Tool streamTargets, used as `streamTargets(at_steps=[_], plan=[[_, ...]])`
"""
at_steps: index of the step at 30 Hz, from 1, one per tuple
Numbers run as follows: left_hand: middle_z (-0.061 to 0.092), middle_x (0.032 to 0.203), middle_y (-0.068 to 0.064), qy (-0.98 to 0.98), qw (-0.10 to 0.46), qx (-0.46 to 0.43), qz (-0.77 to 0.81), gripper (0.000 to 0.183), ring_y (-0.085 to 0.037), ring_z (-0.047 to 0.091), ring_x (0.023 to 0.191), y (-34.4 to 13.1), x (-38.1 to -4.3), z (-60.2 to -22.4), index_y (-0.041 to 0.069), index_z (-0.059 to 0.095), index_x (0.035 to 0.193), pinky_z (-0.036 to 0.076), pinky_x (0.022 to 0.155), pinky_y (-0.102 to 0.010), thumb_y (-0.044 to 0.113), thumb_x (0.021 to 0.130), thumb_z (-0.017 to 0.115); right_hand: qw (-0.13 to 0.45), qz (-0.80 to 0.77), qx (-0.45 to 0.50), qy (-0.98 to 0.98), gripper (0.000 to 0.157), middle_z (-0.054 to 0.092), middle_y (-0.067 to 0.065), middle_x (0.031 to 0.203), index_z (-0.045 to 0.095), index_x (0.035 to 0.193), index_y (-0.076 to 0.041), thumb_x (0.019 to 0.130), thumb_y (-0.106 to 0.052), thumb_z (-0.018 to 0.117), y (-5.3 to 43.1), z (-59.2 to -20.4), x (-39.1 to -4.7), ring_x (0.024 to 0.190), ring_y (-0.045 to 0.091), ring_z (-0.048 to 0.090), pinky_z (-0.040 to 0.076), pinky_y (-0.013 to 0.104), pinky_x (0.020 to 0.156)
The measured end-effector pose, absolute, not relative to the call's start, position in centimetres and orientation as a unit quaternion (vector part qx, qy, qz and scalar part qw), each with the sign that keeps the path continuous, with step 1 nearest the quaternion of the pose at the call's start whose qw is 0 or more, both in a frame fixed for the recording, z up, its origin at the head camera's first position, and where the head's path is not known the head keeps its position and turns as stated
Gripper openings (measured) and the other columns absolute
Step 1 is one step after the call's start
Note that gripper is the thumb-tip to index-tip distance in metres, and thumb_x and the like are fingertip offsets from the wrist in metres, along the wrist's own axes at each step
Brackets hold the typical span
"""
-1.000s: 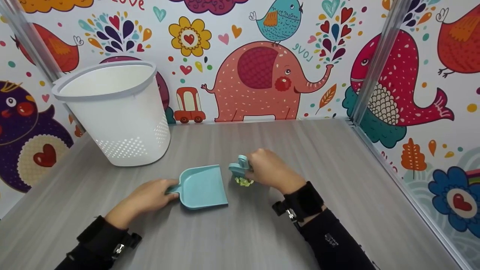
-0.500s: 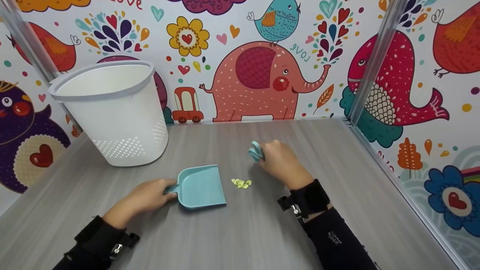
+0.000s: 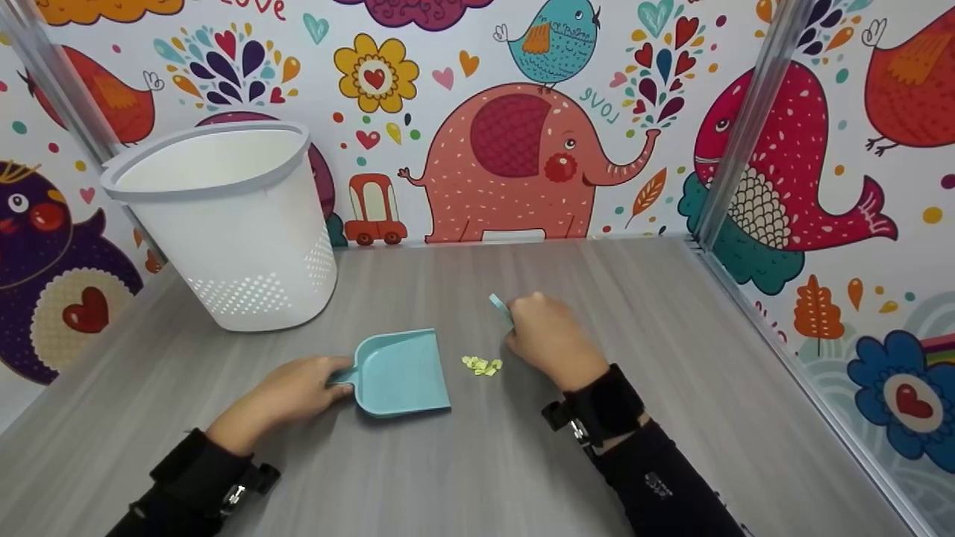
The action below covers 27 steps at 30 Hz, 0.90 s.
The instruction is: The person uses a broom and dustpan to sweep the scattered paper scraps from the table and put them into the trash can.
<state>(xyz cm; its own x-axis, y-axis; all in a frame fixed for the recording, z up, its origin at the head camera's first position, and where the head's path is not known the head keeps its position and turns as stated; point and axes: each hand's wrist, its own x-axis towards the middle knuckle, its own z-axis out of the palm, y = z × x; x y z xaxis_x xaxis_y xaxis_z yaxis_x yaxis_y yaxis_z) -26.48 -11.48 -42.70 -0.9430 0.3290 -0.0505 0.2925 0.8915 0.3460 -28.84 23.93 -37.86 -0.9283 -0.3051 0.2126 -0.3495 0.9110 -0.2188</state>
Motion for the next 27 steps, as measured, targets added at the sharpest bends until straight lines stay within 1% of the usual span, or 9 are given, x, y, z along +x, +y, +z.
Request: streamTargets(at_steps=[4,6,11,16,18,20,21,24,27], plan=[[0.07,0.108,-0.007,0.971,0.05,0.161,0.168,0.033,-0.025,0.064,0.1,-11.5,-26.5,-42.7,0.004,0.071,0.129,0.053,0.096,-0.053,0.02,0.1,0.074,0.099,0.121,0.177,-0.972,0.031,0.042,0.002,0.067,0.055,0.074,-0.005,0.086,0.0,0.083,22.9,-38.0,-28.2,0.062,0.02,0.05,0.044,0.034,0.057],[0.067,0.101,-0.005,0.971,0.048,0.162,0.168,0.03,-0.024,0.061,0.095,-11.5,-26.5,-42.8,0.005,0.072,0.126,0.053,0.094,-0.053,0.02,0.1,0.074,0.104,0.121,0.182,-0.97,0.034,0.041,0.001,0.067,0.053,0.072,-0.006,0.085,-0.001,0.083,22.3,-38.1,-27.8,0.061,0.019,0.048,0.043,0.034,0.056],[0.068,0.102,-0.005,0.972,0.045,0.165,0.164,0.029,-0.023,0.062,0.096,-11.5,-26.5,-42.7,0.006,0.072,0.125,0.053,0.094,-0.053,0.022,0.101,0.074,0.116,0.143,0.207,-0.961,0.045,0.032,-0.004,0.066,0.042,0.068,-0.012,0.085,0.0,0.081,20.8,-38.3,-26.6,0.059,0.015,0.042,0.04,0.03,0.054],[0.057,0.086,-0.002,0.97,0.043,0.171,0.165,0.016,-0.022,0.054,0.085,-11.6,-26.6,-42.8,0.008,0.072,0.11,0.05,0.083,-0.049,0.021,0.1,0.074,0.131,0.163,0.241,-0.948,0.039,0.039,-0.004,0.065,0.048,0.069,-0.01,0.084,0.0,0.082,19.3,-38.2,-25.7,0.059,0.012,0.041,0.042,0.03,0.053],[0.053,0.082,-0.001,0.97,0.042,0.174,0.166,0.013,-0.022,0.052,0.082,-11.6,-26.6,-42.8,0.009,0.071,0.107,0.049,0.08,-0.048,0.02,0.1,0.074,0.128,0.183,0.244,-0.944,0.027,0.05,-0.002,0.067,0.058,0.074,-0.006,0.084,0.0,0.082,18.9,-38.0,-25.3,0.061,0.011,0.049,0.05,0.03,0.056],[0.053,0.083,0.0,0.97,0.042,0.174,0.166,0.015,-0.021,0.052,0.083,-11.6,-26.7,-42.7,0.009,0.071,0.11,0.05,0.082,-0.049,0.02,0.1,0.074,0.127,0.208,0.241,-0.939,0.012,0.063,0.003,0.073,0.07,0.086,-0.002,0.085,0.001,0.082,18.8,-37.7,-25.1,0.066,0.013,0.06,0.06,0.035,0.063],[0.054,0.085,0.0,0.969,0.041,0.174,0.167,0.017,-0.021,0.052,0.083,-11.6,-26.7,-42.7,0.008,0.072,0.112,0.05,0.083,-0.049,0.02,0.1,0.074,0.127,0.219,0.237,-0.938,0.011,0.068,0.006,0.078,0.075,0.093,0.0,0.085,0.001,0.082,18.8,-37.5,-25.0,0.07,0.015,0.065,0.063,0.038,0.067],[0.058,0.088,-0.002,0.969,0.046,0.173,0.168,0.023,-0.022,0.055,0.086,-11.6,-26.6,-42.7,0.007,0.072,0.118,0.051,0.086,-0.051,0.02,0.1,0.074,0.136,0.237,0.225,-0.935,0.027,0.077,0.014,0.094,0.078,0.113,-0.001,0.087,0.001,0.082,19.3,-37.0,-24.9,0.083,0.023,0.075,0.065,0.048,0.075],[0.065,0.096,-0.006,0.969,0.049,0.173,0.167,0.027,-0.026,0.062,0.095,-11.6,-26.6,-42.7,0.004,0.071,0.122,0.052,0.092,-0.053,0.02,0.1,0.075,0.147,0.235,0.211,-0.937,0.024,0.077,0.016,0.094,0.078,0.111,0.0,0.088,0.0,0.083,20.0,-36.7,-25.1,0.082,0.025,0.076,0.064,0.049,0.075]])
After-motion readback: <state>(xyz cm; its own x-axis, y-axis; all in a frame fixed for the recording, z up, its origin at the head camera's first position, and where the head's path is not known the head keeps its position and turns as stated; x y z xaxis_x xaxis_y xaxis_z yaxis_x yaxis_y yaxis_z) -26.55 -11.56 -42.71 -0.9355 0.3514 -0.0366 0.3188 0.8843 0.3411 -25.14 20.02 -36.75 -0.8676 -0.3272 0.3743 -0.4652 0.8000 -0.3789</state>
